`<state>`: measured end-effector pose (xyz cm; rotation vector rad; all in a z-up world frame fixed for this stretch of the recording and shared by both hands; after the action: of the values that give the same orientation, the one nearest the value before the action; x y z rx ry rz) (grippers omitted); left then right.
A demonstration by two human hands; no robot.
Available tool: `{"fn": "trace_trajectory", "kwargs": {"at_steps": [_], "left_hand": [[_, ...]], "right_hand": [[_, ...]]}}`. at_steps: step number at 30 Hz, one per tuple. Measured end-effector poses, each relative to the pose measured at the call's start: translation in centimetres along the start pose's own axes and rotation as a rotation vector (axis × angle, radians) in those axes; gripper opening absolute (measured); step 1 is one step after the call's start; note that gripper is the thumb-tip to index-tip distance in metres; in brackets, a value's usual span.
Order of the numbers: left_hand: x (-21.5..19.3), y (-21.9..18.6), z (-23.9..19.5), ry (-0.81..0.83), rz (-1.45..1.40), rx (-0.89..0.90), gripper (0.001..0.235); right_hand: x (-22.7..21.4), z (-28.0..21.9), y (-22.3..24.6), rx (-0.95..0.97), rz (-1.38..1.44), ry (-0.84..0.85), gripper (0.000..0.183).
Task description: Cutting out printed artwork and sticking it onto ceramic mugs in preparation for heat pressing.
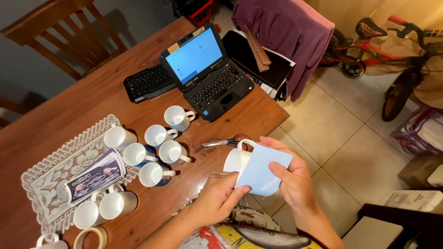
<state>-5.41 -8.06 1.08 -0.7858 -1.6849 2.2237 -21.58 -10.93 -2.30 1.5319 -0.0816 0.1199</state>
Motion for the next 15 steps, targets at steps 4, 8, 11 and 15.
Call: {"fn": "trace_trajectory", "kwargs": {"at_steps": [4,8,11,15], "left_hand": [[-0.1,-2.6,0.1,0.016,0.022,0.158,0.034],[-0.1,-3.8,0.0,0.033,0.029,0.232,0.034],[-0.3,-4.7,-0.2,0.032,0.025,0.278,0.034],[-0.2,-4.8,-0.7,0.042,-0.001,0.293,0.029]], "right_hand": [[0.5,-0.2,0.1,0.226,0.101,-0.097,0.031],[1.1,-0.6,-0.8,0.178,0.251,-0.025,0.008],[1.6,-1.0,0.3,0.231,0.190,-0.058,0.038],[2.1,-1.5,3.4,-0.074,0.088,0.031,0.017]]}}
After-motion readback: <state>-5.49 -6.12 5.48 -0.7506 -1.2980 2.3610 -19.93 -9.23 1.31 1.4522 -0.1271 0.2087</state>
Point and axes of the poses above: each hand's wrist, its own z-axis towards the middle knuckle, its own x-axis out of the palm, y = z × x, the point moved 10 cm from there along z, towards the middle knuckle, and after that the axes turned 10 degrees about -z, right-handed, at the moved point
